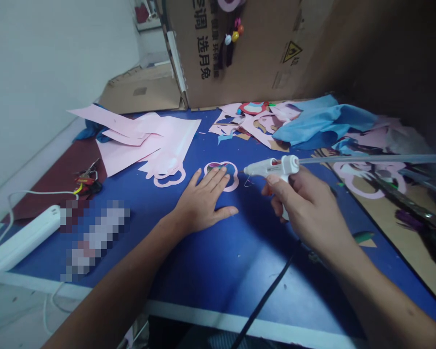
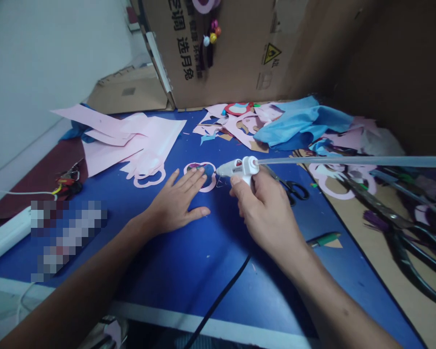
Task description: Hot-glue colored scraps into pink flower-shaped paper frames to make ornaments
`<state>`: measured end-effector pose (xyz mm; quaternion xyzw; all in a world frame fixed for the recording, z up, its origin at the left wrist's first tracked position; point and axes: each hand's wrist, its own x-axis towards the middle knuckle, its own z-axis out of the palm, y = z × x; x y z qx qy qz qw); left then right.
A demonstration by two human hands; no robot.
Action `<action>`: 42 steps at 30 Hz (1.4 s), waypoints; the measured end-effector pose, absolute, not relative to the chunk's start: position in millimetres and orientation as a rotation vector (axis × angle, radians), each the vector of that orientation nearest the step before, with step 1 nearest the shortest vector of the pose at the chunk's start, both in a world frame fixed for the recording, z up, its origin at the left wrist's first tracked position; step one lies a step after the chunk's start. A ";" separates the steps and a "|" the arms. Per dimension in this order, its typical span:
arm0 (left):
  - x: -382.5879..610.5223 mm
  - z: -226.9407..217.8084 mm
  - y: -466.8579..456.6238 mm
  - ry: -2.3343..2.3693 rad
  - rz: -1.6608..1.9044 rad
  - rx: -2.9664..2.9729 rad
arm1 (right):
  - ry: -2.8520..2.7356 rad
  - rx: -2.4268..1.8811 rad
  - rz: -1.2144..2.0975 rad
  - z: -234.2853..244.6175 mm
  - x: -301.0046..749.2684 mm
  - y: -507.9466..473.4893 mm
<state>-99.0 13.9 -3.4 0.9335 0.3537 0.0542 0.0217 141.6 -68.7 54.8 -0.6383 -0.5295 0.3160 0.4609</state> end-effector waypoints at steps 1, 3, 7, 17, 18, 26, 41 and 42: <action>-98.8 -2.3 13.8 1.082 0.158 2.897 | -1.304 -1.577 0.770 54.5 141.7 -68.8; -98.3 -1.5 13.3 1.059 0.139 2.906 | -1.306 -1.586 0.762 54.2 141.8 -68.8; -96.4 -3.6 12.5 1.085 0.141 2.905 | -1.299 -1.594 0.772 53.3 141.6 -68.3; -92.4 -3.5 12.3 1.062 0.083 2.904 | -1.312 -1.574 0.780 49.5 142.2 -67.0; -91.9 -2.8 12.1 1.062 0.087 2.890 | -1.314 -1.575 0.780 49.7 142.1 -67.0; -92.6 10.8 13.6 1.058 0.277 2.651 | -1.298 -1.560 0.772 51.8 141.1 -66.4; -98.1 9.8 22.9 1.043 0.299 2.701 | -1.298 -1.584 0.746 54.1 141.6 -67.3; -98.2 10.1 23.2 1.023 0.274 2.709 | -1.297 -1.585 0.753 54.1 141.6 -67.2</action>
